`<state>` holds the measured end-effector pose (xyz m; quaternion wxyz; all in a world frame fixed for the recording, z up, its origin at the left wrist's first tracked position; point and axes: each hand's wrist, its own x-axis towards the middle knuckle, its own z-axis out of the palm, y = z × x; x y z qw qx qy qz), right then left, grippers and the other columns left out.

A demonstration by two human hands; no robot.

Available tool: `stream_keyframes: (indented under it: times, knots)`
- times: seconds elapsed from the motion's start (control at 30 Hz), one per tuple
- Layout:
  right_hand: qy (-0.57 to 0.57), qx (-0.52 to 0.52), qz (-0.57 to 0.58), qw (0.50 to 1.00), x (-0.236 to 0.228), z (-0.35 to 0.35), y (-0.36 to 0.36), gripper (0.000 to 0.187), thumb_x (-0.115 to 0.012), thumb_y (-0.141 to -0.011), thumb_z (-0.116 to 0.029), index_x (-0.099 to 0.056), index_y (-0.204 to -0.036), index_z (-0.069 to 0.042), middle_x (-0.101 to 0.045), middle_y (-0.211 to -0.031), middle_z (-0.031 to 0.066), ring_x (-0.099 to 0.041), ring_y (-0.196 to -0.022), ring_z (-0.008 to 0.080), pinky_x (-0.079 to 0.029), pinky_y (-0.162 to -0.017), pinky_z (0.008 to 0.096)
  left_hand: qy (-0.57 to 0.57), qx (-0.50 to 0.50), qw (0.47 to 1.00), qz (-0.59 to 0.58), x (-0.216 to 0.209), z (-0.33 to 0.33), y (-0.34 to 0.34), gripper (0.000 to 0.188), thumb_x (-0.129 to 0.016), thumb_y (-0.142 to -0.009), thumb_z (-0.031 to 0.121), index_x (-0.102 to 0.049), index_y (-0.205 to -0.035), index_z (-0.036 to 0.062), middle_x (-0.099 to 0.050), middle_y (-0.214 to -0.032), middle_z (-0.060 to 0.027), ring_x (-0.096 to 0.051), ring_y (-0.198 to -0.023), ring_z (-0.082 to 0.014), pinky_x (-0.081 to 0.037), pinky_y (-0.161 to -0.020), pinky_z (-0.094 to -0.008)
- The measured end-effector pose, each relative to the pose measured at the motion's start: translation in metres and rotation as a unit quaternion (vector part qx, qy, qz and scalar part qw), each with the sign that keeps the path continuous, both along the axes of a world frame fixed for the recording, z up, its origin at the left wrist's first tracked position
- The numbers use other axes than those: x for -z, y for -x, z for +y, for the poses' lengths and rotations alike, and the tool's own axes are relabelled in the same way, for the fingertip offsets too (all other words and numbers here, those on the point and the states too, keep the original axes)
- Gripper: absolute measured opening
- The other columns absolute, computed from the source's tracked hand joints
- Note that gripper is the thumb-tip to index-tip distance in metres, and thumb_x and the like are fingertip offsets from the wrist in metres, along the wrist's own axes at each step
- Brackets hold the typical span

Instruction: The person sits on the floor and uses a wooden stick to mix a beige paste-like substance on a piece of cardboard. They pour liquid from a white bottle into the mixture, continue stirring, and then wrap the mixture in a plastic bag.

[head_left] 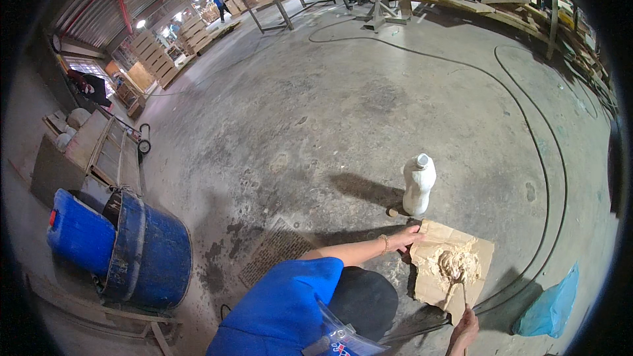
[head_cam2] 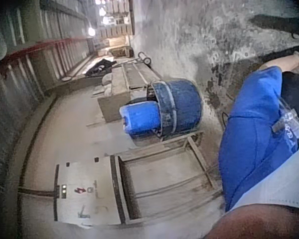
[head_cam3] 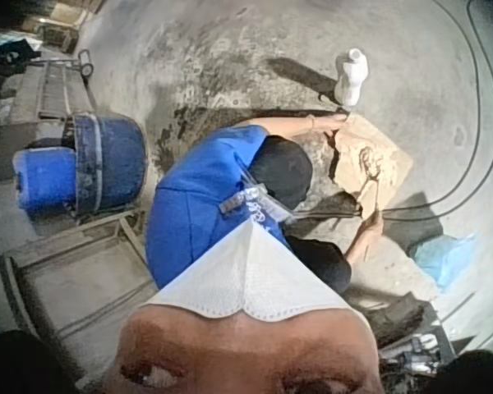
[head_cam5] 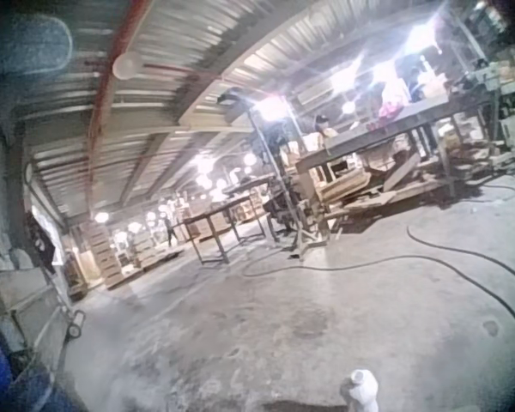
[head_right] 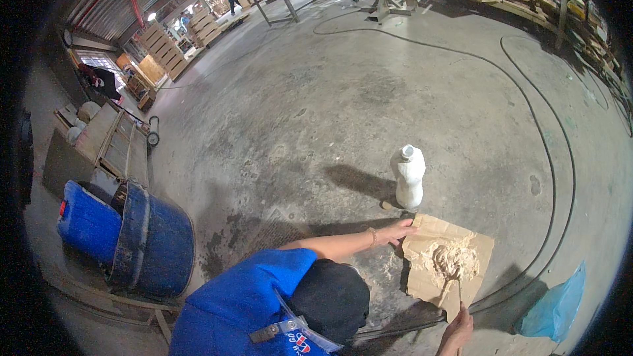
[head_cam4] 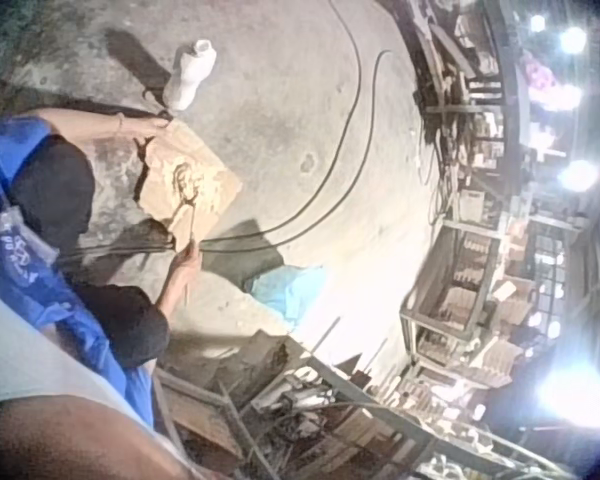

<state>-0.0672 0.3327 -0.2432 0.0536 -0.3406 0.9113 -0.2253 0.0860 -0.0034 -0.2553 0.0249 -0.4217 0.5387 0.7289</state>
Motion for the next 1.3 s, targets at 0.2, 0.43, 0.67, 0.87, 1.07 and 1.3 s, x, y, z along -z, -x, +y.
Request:
stream_keyframes:
  times: [0.2,0.43,0.67,0.87,1.07,1.3]
  knots:
    - [0.118,-0.011,0.051,0.992,0.024,0.012,-0.001,0.018,-0.052,-0.092,-0.014,-0.065,-0.104,-0.011,-0.055,-0.078,0.0126,-0.054,-0.070,0.0277,-0.042,-0.060,0.0372,0.028,0.060,0.994,0.091,0.000,-0.009,0.016,0.069,-0.058,-0.084,0.053,-0.045,-0.125,-0.0005,-0.049,-0.127,-0.0132,-0.043,-0.121,-0.0217,-0.033,-0.101,-0.0383]
    - [0.082,0.045,-0.121,0.988,0.013,0.012,-0.004,0.023,-0.051,-0.086,-0.006,-0.064,-0.104,-0.004,-0.063,-0.088,0.0160,-0.060,-0.082,0.0290,-0.046,-0.073,0.0343,-0.148,0.171,0.973,0.051,-0.009,-0.031,0.013,0.053,-0.054,-0.090,0.038,-0.046,-0.129,0.0034,-0.045,-0.134,-0.0111,-0.043,-0.121,-0.0235,-0.036,-0.101,-0.0419]
    - [-0.021,0.038,-0.085,0.995,-0.022,-0.023,-0.009,0.022,-0.052,-0.088,-0.016,-0.066,-0.104,-0.019,-0.062,-0.087,0.0116,-0.059,-0.081,0.0314,-0.046,-0.068,0.0392,-0.224,0.105,0.968,0.036,0.002,-0.038,-0.016,0.050,-0.057,-0.089,0.031,-0.043,-0.129,0.0039,-0.052,-0.127,-0.0115,-0.054,-0.113,-0.0215,-0.045,-0.094,-0.0421]
    - [-0.004,0.067,-0.104,0.992,-0.037,-0.014,-0.019,0.024,-0.051,-0.090,-0.018,-0.066,-0.109,-0.023,-0.059,-0.075,0.0096,-0.059,-0.073,0.0294,-0.045,-0.063,0.0402,-0.154,0.252,0.955,-0.032,-0.007,-0.049,-0.014,0.041,-0.059,-0.088,0.024,-0.047,-0.124,0.0077,-0.057,-0.117,-0.0042,-0.056,-0.106,-0.0148,-0.050,-0.085,-0.0341]
    - [-0.015,0.057,-0.124,0.991,-0.036,-0.022,-0.031,0.026,-0.051,-0.089,-0.017,-0.065,-0.110,-0.024,-0.058,-0.075,0.0083,-0.059,-0.069,0.0281,-0.044,-0.059,0.0412,-0.174,0.190,0.965,0.039,0.010,0.001,-0.004,0.049,-0.057,-0.086,0.004,-0.039,-0.132,0.0023,-0.054,-0.123,-0.0059,-0.053,-0.111,-0.0129,-0.046,-0.091,-0.0297]
    - [-0.022,0.019,-0.172,0.985,-0.011,0.006,-0.032,0.030,-0.050,-0.087,-0.011,-0.064,-0.110,-0.023,-0.060,-0.083,0.0121,-0.060,-0.075,0.0302,-0.047,-0.064,0.0401,-0.089,0.156,0.982,0.056,0.033,0.021,-0.002,0.049,-0.054,-0.085,0.000,-0.039,-0.132,0.0030,-0.055,-0.121,-0.0063,-0.054,-0.108,-0.0143,-0.047,-0.090,-0.0292]
